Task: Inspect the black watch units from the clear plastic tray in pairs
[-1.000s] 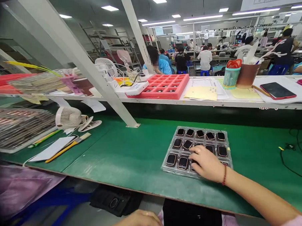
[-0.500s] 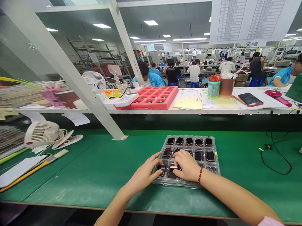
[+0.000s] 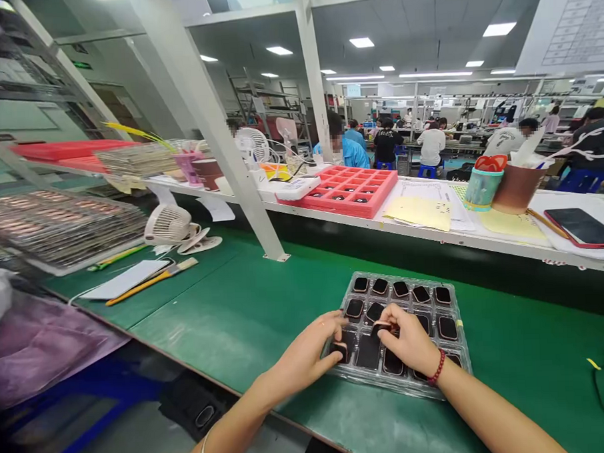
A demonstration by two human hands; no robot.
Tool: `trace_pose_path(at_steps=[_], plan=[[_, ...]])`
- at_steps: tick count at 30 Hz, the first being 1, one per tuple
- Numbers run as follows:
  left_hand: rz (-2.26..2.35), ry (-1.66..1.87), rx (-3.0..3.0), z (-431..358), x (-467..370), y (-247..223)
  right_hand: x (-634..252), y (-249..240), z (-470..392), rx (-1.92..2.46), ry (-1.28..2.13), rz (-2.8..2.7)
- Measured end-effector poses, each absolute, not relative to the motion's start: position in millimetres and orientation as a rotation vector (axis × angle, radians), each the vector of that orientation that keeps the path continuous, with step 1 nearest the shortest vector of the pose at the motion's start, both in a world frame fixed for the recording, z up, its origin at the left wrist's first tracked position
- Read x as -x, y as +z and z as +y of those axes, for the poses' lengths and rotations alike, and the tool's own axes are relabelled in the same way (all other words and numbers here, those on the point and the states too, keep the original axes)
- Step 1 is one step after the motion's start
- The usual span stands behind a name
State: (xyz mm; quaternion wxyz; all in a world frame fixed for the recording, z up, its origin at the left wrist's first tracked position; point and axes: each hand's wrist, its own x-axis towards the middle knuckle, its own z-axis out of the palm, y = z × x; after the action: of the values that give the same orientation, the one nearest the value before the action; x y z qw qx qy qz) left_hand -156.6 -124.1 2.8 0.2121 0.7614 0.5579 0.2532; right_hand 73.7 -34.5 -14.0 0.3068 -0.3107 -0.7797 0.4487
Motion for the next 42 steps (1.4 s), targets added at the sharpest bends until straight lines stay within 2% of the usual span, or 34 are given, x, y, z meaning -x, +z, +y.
trace_pose_path(at_steps=[4,6,9,14,26,35,42], plan=[[1.399,0.751,-1.935,-114,150,2,-82,-9,-20,0.860,1.663,-1.917],[1.306,0.907,-1.711,-92,142,1,-89,-7,-6,0.910,1.749,-1.837],[1.159,0.962,-1.360,-48,122,-2,-99,-9,14,0.935,1.730,-1.719],[1.064,0.947,-1.234,-1,92,-11,-107,-22,27,0.949,1.627,-1.585],[0.999,1.008,-1.242,-18,101,-17,-108,-24,19,0.918,1.568,-1.701],[0.927,1.026,-1.135,-19,109,-12,-114,-15,17,0.760,1.935,-1.386],[0.788,1.001,-1.109,-18,109,-20,-115,-18,16,0.800,1.825,-1.536]])
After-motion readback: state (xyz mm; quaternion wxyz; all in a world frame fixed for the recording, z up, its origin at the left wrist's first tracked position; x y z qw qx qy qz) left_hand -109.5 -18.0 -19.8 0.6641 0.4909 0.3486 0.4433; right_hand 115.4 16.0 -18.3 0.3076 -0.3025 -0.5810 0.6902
